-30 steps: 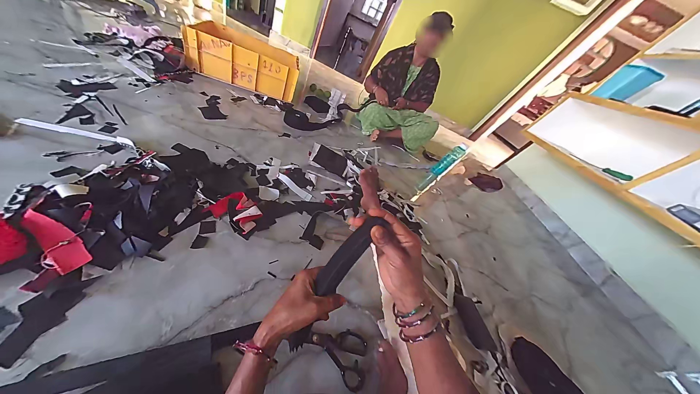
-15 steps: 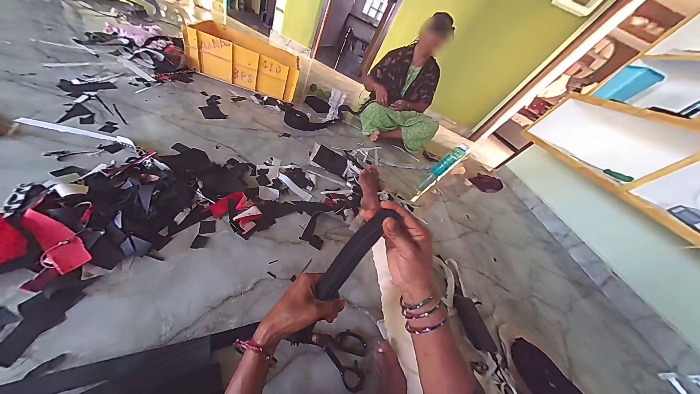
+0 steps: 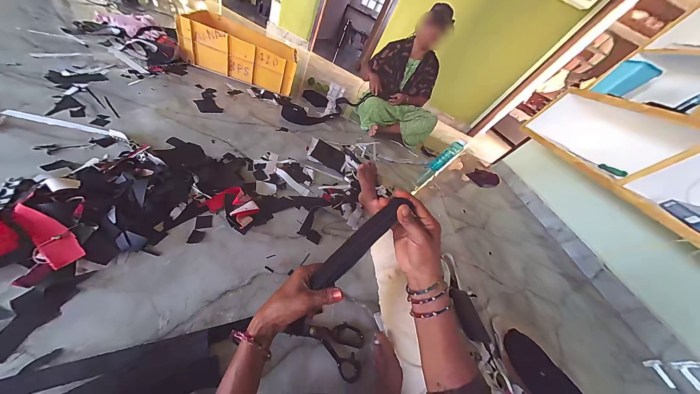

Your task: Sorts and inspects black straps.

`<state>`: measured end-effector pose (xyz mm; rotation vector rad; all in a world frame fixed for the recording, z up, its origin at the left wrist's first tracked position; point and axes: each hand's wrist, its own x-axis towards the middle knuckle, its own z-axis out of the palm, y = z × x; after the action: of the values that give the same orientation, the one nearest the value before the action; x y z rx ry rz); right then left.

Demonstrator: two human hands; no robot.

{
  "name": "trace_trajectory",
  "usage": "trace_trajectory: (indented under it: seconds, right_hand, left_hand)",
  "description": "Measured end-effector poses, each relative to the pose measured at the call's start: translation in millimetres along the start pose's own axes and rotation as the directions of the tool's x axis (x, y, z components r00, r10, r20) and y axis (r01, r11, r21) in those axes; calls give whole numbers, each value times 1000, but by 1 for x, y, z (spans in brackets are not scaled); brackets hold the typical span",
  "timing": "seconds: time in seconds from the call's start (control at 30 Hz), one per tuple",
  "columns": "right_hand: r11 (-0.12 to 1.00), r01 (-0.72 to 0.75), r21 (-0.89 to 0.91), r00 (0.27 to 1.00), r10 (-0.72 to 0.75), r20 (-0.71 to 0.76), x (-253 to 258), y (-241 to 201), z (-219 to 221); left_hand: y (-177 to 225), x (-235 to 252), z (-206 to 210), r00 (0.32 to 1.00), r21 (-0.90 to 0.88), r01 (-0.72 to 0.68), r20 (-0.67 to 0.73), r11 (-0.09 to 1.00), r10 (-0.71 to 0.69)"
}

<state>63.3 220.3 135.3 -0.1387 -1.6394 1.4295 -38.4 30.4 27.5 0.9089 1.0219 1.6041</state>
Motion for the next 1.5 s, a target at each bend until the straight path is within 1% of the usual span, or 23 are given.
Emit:
trace_trajectory:
  seconds: [0.13, 0.2, 0.33, 0.4, 0.47, 0.67, 0.83, 1.03, 1.17, 1.37, 1.5]
  right_hand:
    - [1000, -14, 0, 999, 14, -39, 1, 1, -4]
    - [1000, -7, 18, 999, 8, -47, 3, 1, -7]
    - [999, 0, 42, 998, 2, -60, 5, 2, -14]
    - [999, -3, 42, 997, 6, -71, 5, 3, -17]
    - [1000, -12, 21, 997, 14, -82, 6, 3, -20]
    - [1000, -29, 6, 993, 29, -113, 8, 4, -24]
    - [999, -46, 26, 990, 49, -133, 10, 9, -23]
    - [997, -82, 8, 985, 82, -150, 13, 10, -25]
    - [994, -99, 38, 977, 105, -187, 17, 8, -29]
    - [992, -116, 53, 971, 125, -202, 17, 17, -37]
    - [989, -132, 66, 970, 143, -199, 18, 17, -39]
  left_hand:
    - [3, -1, 1, 998, 45, 57, -18, 997, -56]
    - [3, 0, 1, 997, 112, 68, -39, 991, -64]
    - [-4, 4, -3, 998, 266, 26, -54, 964, -12]
    - [-5, 4, -6, 996, 379, 60, -79, 923, -32]
    - [-5, 3, -9, 996, 426, 75, -81, 902, -44]
    - [1, 2, -5, 993, 354, 115, -76, 928, -94]
    - [1, 1, -6, 991, 237, 131, -47, 963, -123]
    - [-3, 1, -8, 995, 249, 101, -33, 963, -96]
    - [-3, 0, -9, 992, 243, 124, -39, 962, -118]
    - [3, -2, -10, 984, 188, 176, -36, 966, -173]
    - [1, -2, -10, 988, 104, 156, -27, 982, -154]
